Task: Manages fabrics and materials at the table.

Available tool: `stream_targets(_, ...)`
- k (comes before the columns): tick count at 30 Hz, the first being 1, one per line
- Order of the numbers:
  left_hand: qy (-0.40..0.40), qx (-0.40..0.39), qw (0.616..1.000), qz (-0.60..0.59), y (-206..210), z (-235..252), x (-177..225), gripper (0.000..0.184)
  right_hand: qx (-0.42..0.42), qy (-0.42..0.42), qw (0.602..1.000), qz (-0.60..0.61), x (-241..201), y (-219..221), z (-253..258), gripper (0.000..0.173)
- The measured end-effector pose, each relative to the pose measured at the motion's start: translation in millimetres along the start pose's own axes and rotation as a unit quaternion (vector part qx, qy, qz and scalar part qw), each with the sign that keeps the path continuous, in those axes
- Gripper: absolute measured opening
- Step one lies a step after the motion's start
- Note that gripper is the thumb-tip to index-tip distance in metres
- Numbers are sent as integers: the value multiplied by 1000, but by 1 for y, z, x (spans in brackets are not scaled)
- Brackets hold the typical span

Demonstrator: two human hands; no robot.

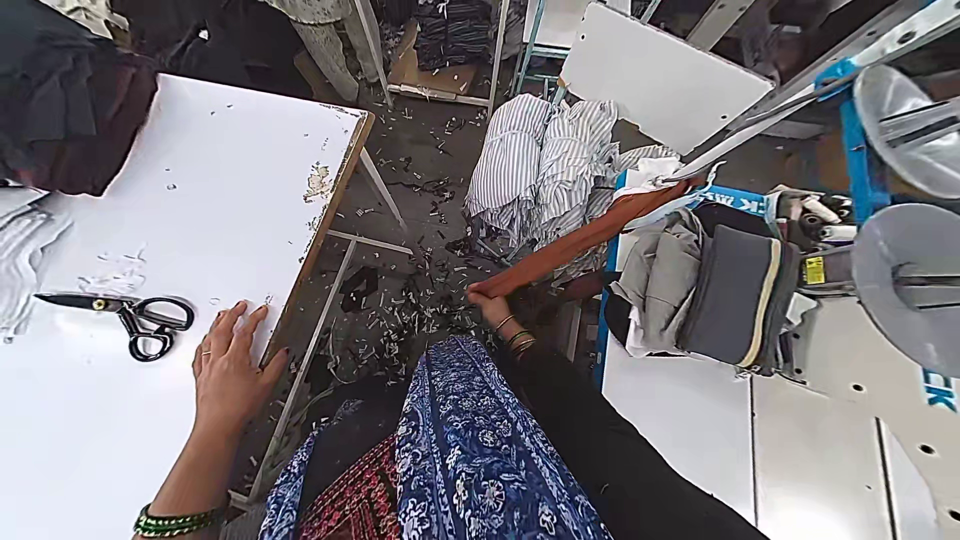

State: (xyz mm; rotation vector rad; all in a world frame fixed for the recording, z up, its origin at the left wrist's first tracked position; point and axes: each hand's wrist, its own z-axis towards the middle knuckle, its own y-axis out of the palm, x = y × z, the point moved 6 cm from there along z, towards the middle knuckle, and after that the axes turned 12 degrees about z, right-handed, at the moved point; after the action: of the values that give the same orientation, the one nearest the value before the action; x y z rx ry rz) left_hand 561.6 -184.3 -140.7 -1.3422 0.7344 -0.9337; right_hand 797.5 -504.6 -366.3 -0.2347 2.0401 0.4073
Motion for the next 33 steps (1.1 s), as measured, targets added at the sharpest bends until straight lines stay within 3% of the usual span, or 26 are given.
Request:
stream_targets(5, 36, 10, 999, -10, -3, 3, 13, 59, -215, 179, 949, -147, -44, 104, -67, 47)
stream_targets(8, 88, 13, 993, -76, -1, 5, 45, 49, -259, 160, 950, -67, -82, 140, -87, 39)
stream_targets(10, 111, -53, 984, -127, 3, 6, 77, 57, -257, 127, 958, 24, -106, 151, -98, 29)
stream_targets(12, 114, -170, 959, -194, 13, 5, 98, 58, -243, 96, 964, 54, -127, 153, -109, 23)
stream_targets(13, 112, -197, 943, -244, 19, 3, 103, 49, -233, 79, 968, 58, -135, 153, -113, 20)
stream_targets(15, 98, -203, 918, -326, 28, -3, 102, 28, -215, 42, 974, 66, -146, 151, -121, 14)
stream_targets(19, 40, -173, 877, -446, 24, -7, 84, 15, -204, -30, 971, 121, -140, 147, -119, 14)
stream_targets(22, 2, -142, 900, -412, 9, -4, 76, 18, -180, 10, 978, 102, -127, 145, -115, 10)
stream_targets(26, 17, -114, 967, -226, -13, -6, 78, 32, -214, 29, 974, 71, -105, 142, -114, 6)
stream_targets(30, -3, -17, 974, -228, -19, -9, 62, 30, -221, 12, 974, 43, -84, 130, -109, 8)
stream_targets(32, -50, 6, 963, -266, -24, -9, 53, 29, -218, 12, 966, -137, -72, 114, -96, 22)
stream_targets(33, -68, -2, 959, -275, -26, -9, 51, 30, -234, 46, 927, -289, -64, 104, -90, 42)
